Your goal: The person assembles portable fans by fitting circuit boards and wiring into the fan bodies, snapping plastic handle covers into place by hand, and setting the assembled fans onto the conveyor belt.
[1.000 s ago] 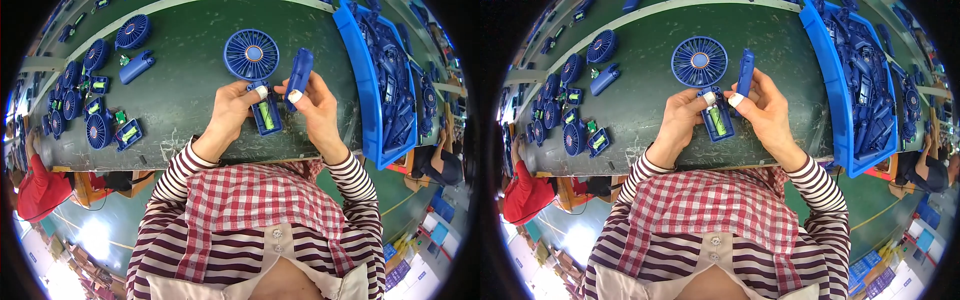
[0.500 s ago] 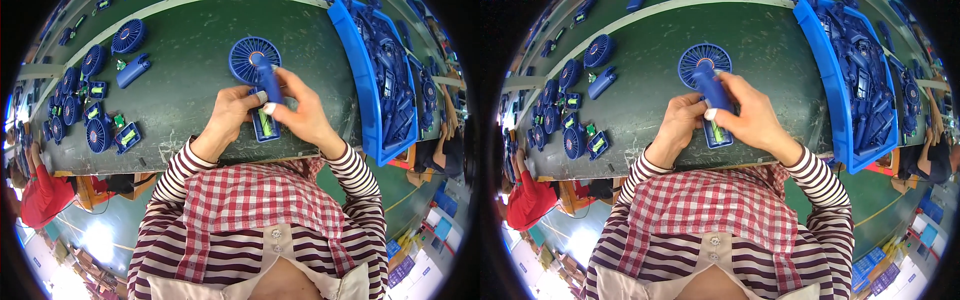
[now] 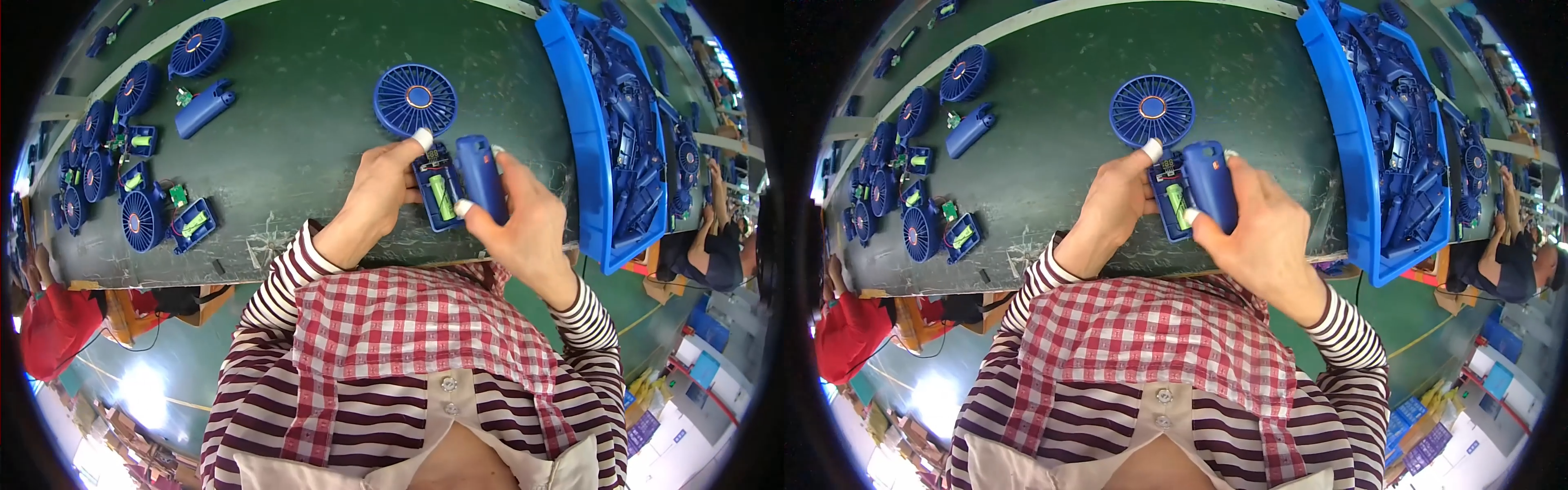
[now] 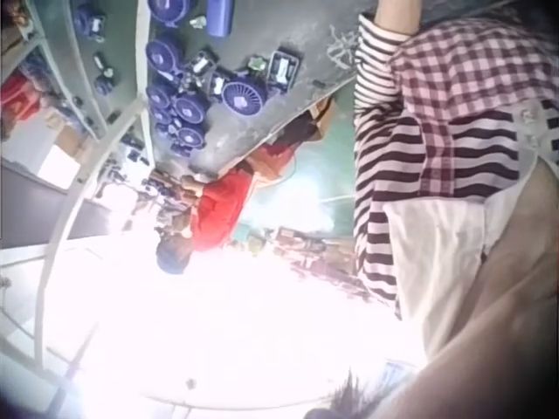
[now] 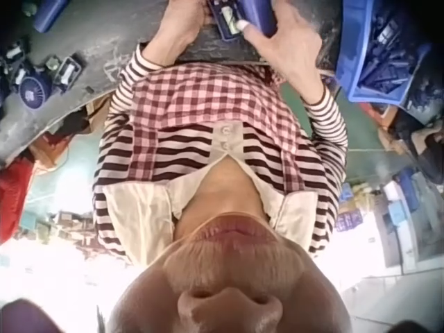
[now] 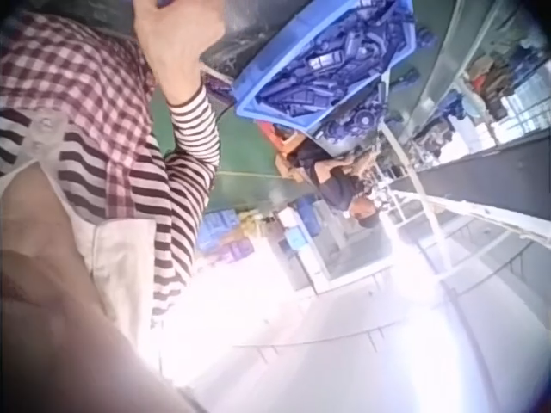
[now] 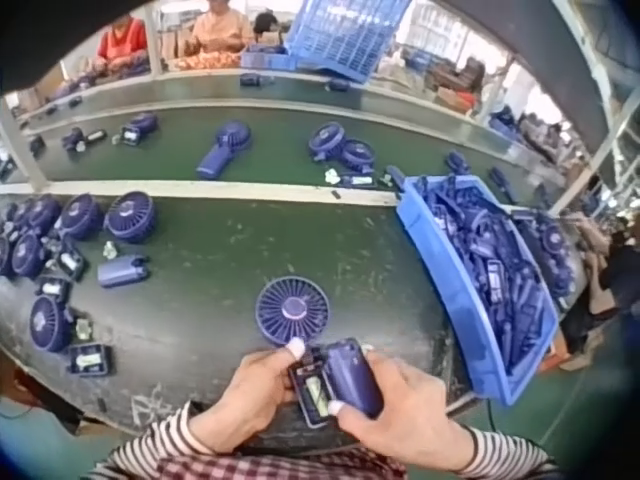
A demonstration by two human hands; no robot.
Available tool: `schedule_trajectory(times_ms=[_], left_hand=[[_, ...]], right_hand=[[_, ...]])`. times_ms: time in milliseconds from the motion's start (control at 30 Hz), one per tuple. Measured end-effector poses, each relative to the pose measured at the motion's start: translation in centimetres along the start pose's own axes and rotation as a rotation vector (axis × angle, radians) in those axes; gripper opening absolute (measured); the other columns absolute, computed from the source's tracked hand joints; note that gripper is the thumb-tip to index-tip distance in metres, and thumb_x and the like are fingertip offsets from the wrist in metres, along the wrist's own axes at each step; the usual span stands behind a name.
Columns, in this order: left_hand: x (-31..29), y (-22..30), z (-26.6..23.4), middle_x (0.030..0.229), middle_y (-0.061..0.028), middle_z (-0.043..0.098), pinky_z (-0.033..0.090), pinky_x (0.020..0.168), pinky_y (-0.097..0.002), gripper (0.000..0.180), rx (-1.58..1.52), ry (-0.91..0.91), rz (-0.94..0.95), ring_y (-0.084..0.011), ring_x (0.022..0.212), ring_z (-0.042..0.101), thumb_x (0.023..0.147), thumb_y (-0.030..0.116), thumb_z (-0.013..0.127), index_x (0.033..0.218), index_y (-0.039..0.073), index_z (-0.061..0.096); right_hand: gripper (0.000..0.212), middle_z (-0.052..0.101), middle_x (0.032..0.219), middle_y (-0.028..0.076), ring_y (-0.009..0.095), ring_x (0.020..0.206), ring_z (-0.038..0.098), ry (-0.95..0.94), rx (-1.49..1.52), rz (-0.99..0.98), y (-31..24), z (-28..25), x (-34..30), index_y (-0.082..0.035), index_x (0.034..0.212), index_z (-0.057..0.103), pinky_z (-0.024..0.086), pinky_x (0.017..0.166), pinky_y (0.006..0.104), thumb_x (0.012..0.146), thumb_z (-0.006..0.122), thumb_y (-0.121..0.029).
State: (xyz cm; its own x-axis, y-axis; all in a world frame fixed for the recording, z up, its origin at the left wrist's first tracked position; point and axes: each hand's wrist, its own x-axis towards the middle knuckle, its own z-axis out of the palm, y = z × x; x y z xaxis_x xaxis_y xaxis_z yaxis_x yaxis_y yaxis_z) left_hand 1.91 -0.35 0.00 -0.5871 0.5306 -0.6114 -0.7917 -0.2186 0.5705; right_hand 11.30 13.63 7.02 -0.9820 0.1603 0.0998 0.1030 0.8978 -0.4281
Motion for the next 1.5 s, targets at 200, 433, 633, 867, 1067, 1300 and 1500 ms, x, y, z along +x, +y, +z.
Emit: schedule_trajectory(times_ms=[200, 433, 633, 867, 1067, 1300, 1500], left_hand=[[0.1, 0.2, 0.1, 0.098, -0.0157, 0.06, 0.049, 0.072, -0.0374, 0.054, 0.015, -0.05, -0.017, -0.0237, 0.084, 0.06, 0.088, 0.046, 0.045, 0.106, -0.004, 0.052], [0.0, 0.3, -0.1, 0.097, -0.0128, 0.058, 0.046, 0.068, -0.0334, 0.056, 0.038, -0.061, -0.043, -0.0212, 0.084, 0.058, 0.088, 0.051, 0.043, 0.109, -0.001, 0.051], [-0.1, 0.3, 0.1, 0.098, -0.0126, 0.058, 0.046, 0.068, -0.0333, 0.057, 0.03, -0.072, -0.014, -0.0214, 0.083, 0.058, 0.088, 0.052, 0.043, 0.109, 0.0, 0.051], [-0.1, 0.2, 0.3, 0.095, -0.0114, 0.059, 0.048, 0.07, -0.0344, 0.047, 0.01, -0.061, -0.024, -0.0207, 0.083, 0.06, 0.089, 0.043, 0.049, 0.105, -0.001, 0.053], [0.2, 0.0, 0.9, 0.08, -0.0103, 0.061, 0.051, 0.054, -0.0274, 0.029, 0.054, 0.016, 0.042, -0.0163, 0.066, 0.061, 0.083, 0.021, 0.063, 0.087, -0.007, 0.059], [0.5, 0.0, 0.5, 0.081, -0.01, 0.061, 0.052, 0.054, -0.0268, 0.026, 0.04, 0.031, 0.024, -0.0158, 0.065, 0.061, 0.08, 0.017, 0.065, 0.089, -0.007, 0.06], [0.6, -0.3, 0.5, 0.083, -0.0078, 0.061, 0.05, 0.058, -0.0272, 0.022, -0.001, 0.016, 0.066, -0.0141, 0.067, 0.059, 0.081, 0.017, 0.064, 0.091, -0.003, 0.061]], right_hand=[[0.056, 0.059, 0.08, 0.015, 0.028, 0.063, 0.06, -0.071, -0.059, -0.044, -1.4, 1.6, 0.8, 0.006, 0.108, 0.054, 0.049, 0.056, 0.0356, 0.064, 0.072, -0.022], [0.057, 0.059, 0.08, 0.015, 0.029, 0.063, 0.061, -0.085, -0.095, -0.049, -1.8, 2.5, 1.1, 0.006, 0.108, 0.054, 0.05, 0.056, 0.0376, 0.063, 0.072, -0.024], [0.056, 0.058, 0.077, 0.015, 0.029, 0.06, 0.06, -0.064, -0.121, -0.066, -2.0, 2.9, 1.0, 0.007, 0.106, 0.053, 0.049, 0.052, 0.0367, 0.063, 0.072, -0.023], [0.056, 0.055, 0.073, 0.013, 0.027, 0.058, 0.059, -0.065, -0.19, -0.128, -1.5, 3.3, 0.9, 0.006, 0.105, 0.052, 0.048, 0.049, 0.0357, 0.063, 0.071, -0.024], [0.061, 0.054, 0.073, 0.012, 0.024, 0.056, 0.058, -0.058, -0.228, -0.175, -1.4, 3.4, 0.9, 0.01, 0.105, 0.051, 0.047, 0.045, 0.0328, 0.061, 0.072, -0.028], [0.06, 0.056, 0.073, 0.011, 0.024, 0.057, 0.059, 0.029, -0.067, -0.214, -0.6, 2.9, 0.9, 0.007, 0.106, 0.052, 0.047, 0.046, 0.0344, 0.065, 0.074, -0.032], [0.042, 0.061, 0.074, 0.007, 0.009, 0.064, 0.054, -0.257, 0.535, 0.431, 1.0, 3.1, 0.7, 0.007, 0.107, 0.051, 0.044, 0.056, 0.0235, 0.081, 0.066, -0.023]])
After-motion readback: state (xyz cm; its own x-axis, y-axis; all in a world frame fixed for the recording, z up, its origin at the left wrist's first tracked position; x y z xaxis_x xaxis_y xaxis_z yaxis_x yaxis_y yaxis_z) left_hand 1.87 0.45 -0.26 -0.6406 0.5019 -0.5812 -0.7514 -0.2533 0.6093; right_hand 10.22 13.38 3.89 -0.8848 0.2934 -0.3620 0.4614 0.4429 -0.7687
